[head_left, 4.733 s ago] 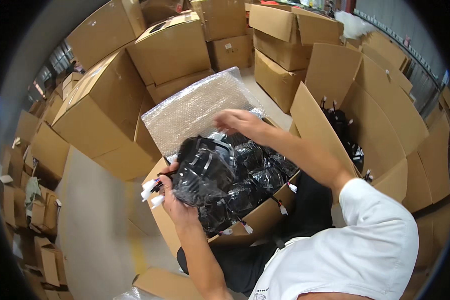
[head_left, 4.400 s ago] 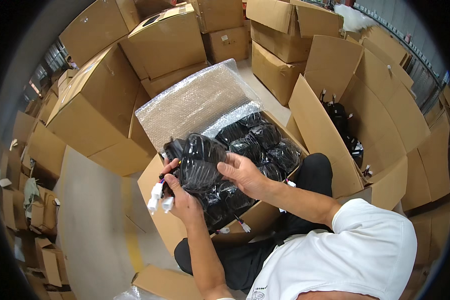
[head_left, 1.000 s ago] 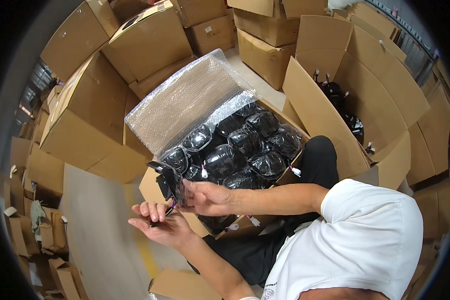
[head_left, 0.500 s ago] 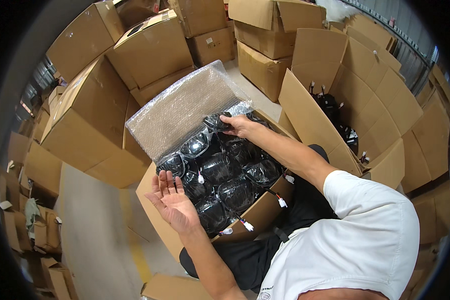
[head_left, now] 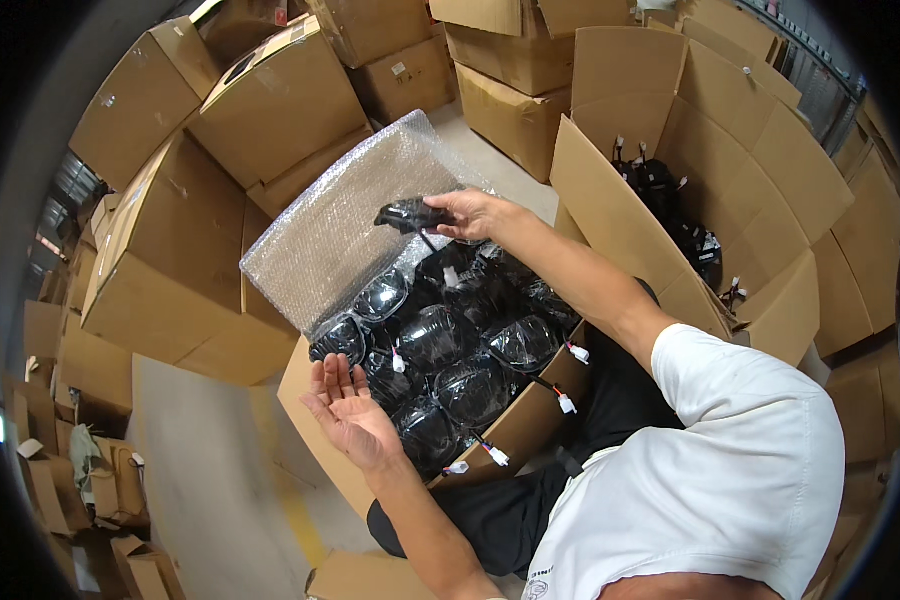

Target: The person packs electronic products into cardboard boxes by wrapping them in bubble wrap, sealing the boxes with a tape dispenser, and labeling them with a marker.

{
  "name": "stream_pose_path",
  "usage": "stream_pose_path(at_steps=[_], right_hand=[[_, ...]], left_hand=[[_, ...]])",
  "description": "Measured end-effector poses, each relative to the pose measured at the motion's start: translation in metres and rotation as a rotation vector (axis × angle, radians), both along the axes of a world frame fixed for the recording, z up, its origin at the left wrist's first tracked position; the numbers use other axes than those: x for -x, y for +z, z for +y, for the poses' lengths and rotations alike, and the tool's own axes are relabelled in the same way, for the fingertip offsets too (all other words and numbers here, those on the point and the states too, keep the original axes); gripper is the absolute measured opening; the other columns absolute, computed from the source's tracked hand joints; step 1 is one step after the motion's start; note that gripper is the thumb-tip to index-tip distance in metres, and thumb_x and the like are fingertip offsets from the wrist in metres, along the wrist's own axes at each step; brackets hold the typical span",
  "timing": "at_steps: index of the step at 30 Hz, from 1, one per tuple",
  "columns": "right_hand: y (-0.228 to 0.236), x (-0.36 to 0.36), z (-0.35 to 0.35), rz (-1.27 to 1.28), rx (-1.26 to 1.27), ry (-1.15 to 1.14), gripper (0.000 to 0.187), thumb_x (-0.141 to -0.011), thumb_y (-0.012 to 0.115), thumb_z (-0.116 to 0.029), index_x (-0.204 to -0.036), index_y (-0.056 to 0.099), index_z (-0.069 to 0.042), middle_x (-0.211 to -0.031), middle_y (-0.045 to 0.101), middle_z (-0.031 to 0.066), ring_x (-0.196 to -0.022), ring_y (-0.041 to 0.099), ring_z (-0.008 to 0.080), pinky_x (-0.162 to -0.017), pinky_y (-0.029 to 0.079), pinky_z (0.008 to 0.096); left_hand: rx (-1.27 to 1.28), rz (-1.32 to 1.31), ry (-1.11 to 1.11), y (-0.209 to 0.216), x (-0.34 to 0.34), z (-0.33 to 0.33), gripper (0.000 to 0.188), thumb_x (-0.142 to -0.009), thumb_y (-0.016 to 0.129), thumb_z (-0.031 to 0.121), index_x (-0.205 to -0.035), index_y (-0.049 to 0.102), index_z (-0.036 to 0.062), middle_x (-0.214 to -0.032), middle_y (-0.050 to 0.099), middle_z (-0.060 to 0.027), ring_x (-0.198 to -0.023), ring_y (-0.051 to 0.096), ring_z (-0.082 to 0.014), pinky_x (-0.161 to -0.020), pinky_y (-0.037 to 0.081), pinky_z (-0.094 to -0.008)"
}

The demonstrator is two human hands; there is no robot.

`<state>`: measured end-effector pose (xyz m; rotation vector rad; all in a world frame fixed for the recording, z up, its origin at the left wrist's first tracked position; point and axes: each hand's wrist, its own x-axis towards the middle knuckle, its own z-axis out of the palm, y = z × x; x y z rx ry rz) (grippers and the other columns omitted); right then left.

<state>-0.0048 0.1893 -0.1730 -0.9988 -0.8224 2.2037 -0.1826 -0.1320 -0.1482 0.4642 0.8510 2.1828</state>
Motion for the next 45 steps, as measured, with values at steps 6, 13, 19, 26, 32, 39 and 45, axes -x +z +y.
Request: stream_pose_path(at_steps=[6,13,19,26,32,39,45], right_hand=[[-0.069,0.012,-0.036,-0.456,-0.323,-0.078,0.035,-0.089,0.075,-0.019,-0.11,0.06,0.005,-0.097,0.069,0.015,-0.065,0.069,0.022,-0.045,0.059,0.0311],[-0.082,0.022,-0.051,-0.726,-0.692,-0.127,0.06,-0.081,0.077,-0.036,-0.119,0.059,0.007,-0.106,0.069,0.0223,-0.068,0.071,0.0313,-0.06,0.058,0.0418],[-0.066,-0.007,-0.039,-0.966,-1.014,0.042,0.044,-0.072,0.07,-0.035,-0.092,0.07,0.004,-0.091,0.069,0.0278,-0.088,0.07,0.0402,-0.078,0.056,0.048],[0.045,-0.114,-0.023,-0.767,-1.44,0.09,0.046,-0.085,0.071,-0.037,-0.107,0.067,0.004,-0.104,0.066,0.028,-0.099,0.066,0.0423,-0.084,0.054,0.0499],[0.048,-0.356,0.058,-1.092,-1.317,-0.434,0.037,-0.082,0.066,-0.037,-0.095,0.074,-0.003,-0.09,0.072,0.0188,-0.086,0.071,0.0324,-0.077,0.055,0.043],[-0.137,-0.487,0.037,-1.665,-0.668,0.488,0.034,-0.075,0.075,-0.03,-0.09,0.075,0.0,-0.098,0.074,0.0198,-0.096,0.071,0.0364,-0.081,0.057,0.0468],[-0.349,-0.497,0.009,-1.651,-0.642,0.782,0.022,-0.069,0.072,-0.02,-0.089,0.078,-0.014,-0.097,0.074,0.0138,-0.085,0.07,0.0309,-0.073,0.055,0.0467]], left_hand=[[0.039,0.01,-0.038,-0.008,-0.002,0.009,0.052,-0.106,0.043,0.049,-0.127,0.056,0.004,-0.122,0.061,-0.0098,-0.119,0.055,-0.0221,-0.106,0.039,-0.0395],[0.042,0.031,-0.049,-0.009,0.005,0.001,0.049,-0.107,0.041,0.046,-0.128,0.056,0.0039,-0.124,0.062,-0.0099,-0.12,0.055,-0.0227,-0.106,0.039,-0.0403],[0.095,0.232,-0.067,-0.021,-0.01,0.007,0.05,-0.104,0.048,0.047,-0.126,0.058,0.0031,-0.117,0.064,-0.0113,-0.112,0.058,-0.0225,-0.102,0.04,-0.0415],[0.622,0.414,-0.131,-0.032,-0.032,0.0,0.041,-0.101,0.059,0.032,-0.115,0.064,-0.0063,-0.125,0.06,-0.0241,-0.111,0.061,-0.0316,-0.096,0.052,-0.0432],[0.811,0.887,-0.287,-0.064,-0.083,-0.005,0.038,-0.099,0.063,0.027,-0.113,0.065,-0.008,-0.105,0.069,-0.0212,-0.092,0.068,-0.028,-0.087,0.057,-0.0386],[0.669,1.414,-0.469,-0.087,-0.158,-0.013,0.018,-0.093,0.064,0.008,-0.101,0.063,-0.0087,-0.09,0.068,-0.014,-0.082,0.064,-0.0206,-0.074,0.052,-0.0338],[0.758,1.322,-0.453,-0.092,-0.179,-0.004,0.018,-0.091,0.068,0.009,-0.099,0.066,-0.0078,-0.09,0.069,-0.0163,-0.083,0.065,-0.0248,-0.077,0.053,-0.0355]])
